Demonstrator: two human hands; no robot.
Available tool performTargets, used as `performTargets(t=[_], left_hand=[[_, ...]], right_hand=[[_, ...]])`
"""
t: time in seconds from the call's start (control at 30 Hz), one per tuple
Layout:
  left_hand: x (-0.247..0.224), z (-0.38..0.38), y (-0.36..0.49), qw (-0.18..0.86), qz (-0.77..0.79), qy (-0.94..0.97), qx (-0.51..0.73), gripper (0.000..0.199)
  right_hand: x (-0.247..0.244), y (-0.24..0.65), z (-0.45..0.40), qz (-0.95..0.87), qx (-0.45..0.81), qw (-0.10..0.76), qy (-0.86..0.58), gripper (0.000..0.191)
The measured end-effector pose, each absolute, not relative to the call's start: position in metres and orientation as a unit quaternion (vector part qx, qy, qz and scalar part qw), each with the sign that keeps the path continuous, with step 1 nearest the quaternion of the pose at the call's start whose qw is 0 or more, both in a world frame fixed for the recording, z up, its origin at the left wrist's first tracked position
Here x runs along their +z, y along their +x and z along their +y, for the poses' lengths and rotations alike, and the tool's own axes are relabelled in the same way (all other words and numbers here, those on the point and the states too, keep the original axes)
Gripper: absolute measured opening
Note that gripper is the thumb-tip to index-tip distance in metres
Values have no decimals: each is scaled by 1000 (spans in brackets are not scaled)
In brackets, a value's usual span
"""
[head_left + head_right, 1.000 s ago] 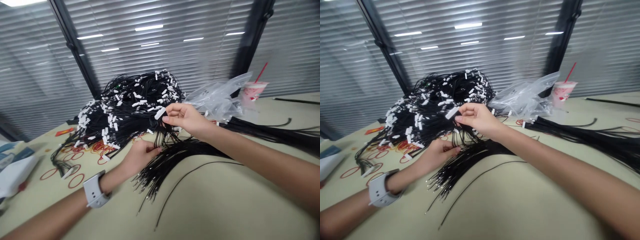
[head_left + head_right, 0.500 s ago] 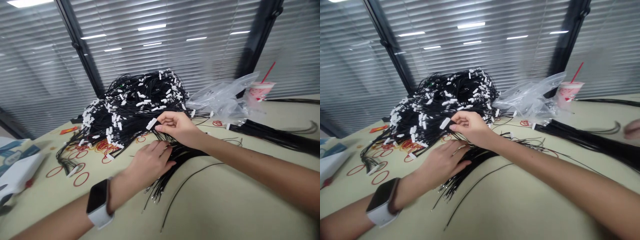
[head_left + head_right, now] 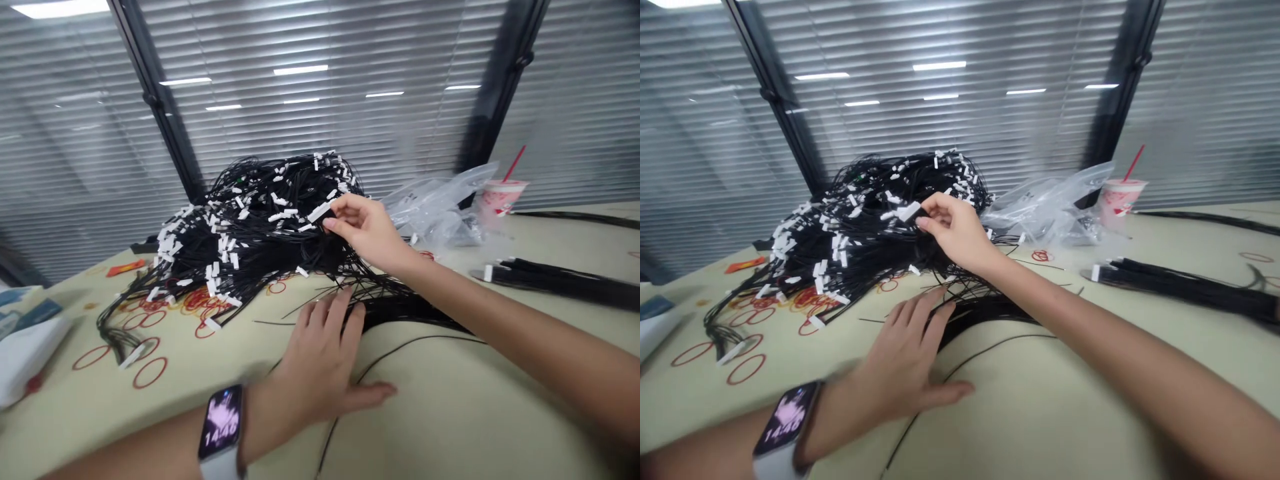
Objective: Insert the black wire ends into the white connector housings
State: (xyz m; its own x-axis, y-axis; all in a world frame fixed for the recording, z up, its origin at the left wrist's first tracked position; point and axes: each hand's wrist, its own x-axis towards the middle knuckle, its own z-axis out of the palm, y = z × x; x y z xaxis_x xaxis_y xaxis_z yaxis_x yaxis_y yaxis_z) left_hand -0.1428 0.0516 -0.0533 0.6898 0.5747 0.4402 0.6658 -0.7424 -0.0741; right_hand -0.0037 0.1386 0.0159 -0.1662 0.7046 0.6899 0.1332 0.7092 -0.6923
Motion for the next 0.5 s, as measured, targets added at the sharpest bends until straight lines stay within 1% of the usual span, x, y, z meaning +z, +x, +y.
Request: performTargets(t=[0.07, 0.13, 0.2, 0.27, 0.33, 0.43, 0.5], left_hand=[[-55, 49, -141, 114, -353, -900, -230, 94], [-58, 53, -137, 100, -413, -876, -228, 107], [-61, 60, -135, 64, -470, -861, -183, 120], [-64, 69, -134, 18, -485, -864, -131, 124], [-67, 75, -137, -14, -469, -879, -88, 115], [-67, 79, -144, -26, -440, -896, -51, 85], [-66, 79, -149, -28, -429, -902, -41, 71]], right_hand=[[17, -3, 141, -721, 249, 581, -285, 11], [17, -4, 143, -721, 253, 582, -278, 12], [17, -6, 142, -723, 255, 583, -269, 11], [19, -8, 139, -723, 256, 586, -261, 11], [25, -6, 135, -717, 254, 596, -258, 10], [43, 2, 134, -687, 242, 630, -269, 7], [59, 12, 140, -655, 229, 662, -283, 3]])
